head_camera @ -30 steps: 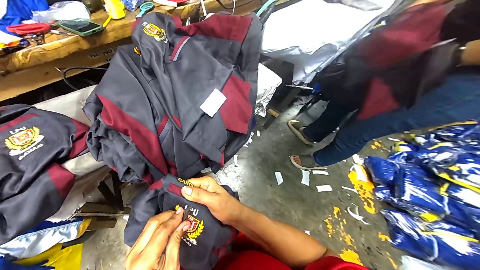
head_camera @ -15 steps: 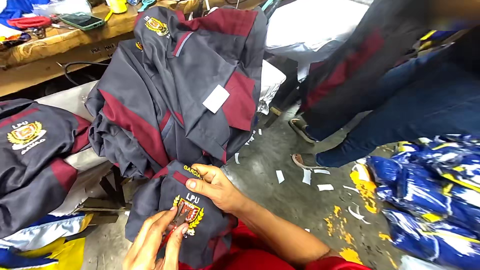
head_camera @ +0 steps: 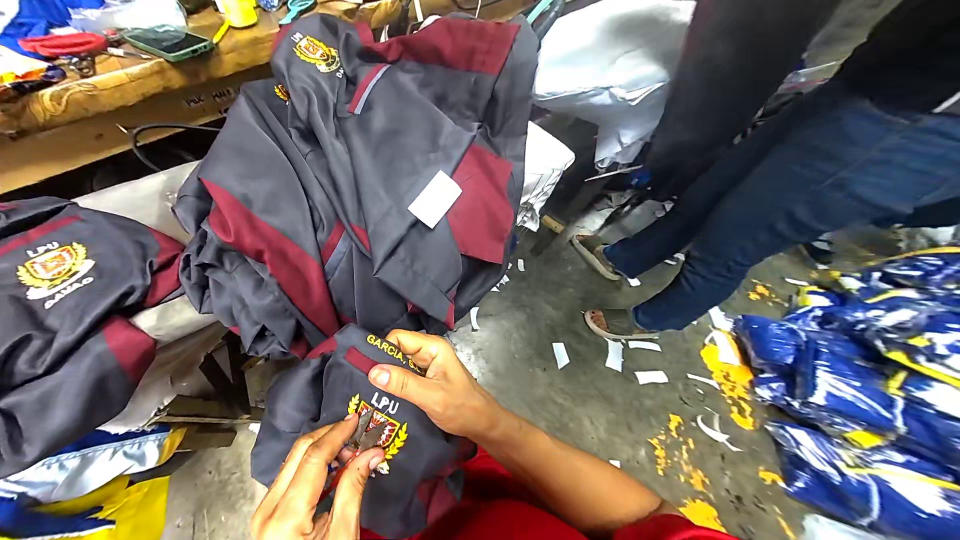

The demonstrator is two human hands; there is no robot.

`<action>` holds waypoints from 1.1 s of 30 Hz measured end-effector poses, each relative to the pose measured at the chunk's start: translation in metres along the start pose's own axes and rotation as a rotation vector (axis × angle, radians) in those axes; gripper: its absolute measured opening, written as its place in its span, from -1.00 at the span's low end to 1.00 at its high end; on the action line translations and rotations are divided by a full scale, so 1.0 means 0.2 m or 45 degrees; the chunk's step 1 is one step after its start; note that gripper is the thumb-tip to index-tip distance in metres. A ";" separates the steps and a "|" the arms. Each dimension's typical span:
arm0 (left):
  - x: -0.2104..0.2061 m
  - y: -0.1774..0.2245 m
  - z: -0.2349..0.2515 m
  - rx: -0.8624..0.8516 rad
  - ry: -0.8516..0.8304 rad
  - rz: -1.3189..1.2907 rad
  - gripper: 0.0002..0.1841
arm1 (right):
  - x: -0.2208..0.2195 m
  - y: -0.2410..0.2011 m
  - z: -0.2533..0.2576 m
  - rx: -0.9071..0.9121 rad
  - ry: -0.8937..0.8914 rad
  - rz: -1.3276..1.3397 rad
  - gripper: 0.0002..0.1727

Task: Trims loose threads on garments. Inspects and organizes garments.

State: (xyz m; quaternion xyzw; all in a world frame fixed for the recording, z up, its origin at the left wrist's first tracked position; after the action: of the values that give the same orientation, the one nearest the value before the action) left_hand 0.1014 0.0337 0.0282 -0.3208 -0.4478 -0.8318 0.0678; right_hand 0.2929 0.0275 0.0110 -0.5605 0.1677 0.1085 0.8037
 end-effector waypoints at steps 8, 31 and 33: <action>-0.01 -0.01 0.02 -0.034 0.022 -0.049 -0.71 | -0.01 0.01 0.00 -0.066 -0.018 0.097 -0.84; 0.00 -0.01 0.03 -0.209 0.126 0.142 -0.79 | -0.03 -0.01 0.00 -0.076 0.005 0.111 -0.80; 0.00 -0.01 0.03 -0.219 0.109 0.131 -0.80 | -0.03 -0.02 0.00 -0.064 -0.015 0.098 -0.80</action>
State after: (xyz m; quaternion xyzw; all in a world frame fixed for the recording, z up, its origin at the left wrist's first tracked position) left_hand 0.1033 0.0395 0.0284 -0.3124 -0.3544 -0.8755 0.1017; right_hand 0.2891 0.0260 0.0156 -0.5729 0.1817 0.1468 0.7856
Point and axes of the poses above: each hand's wrist, its own z-axis towards the middle knuckle, its own x-axis out of the back of the hand, y = z × x, the point moved 4 cm from there along z, towards the middle knuckle, and after that the axes turned 12 degrees about z, right-handed, at the moved point
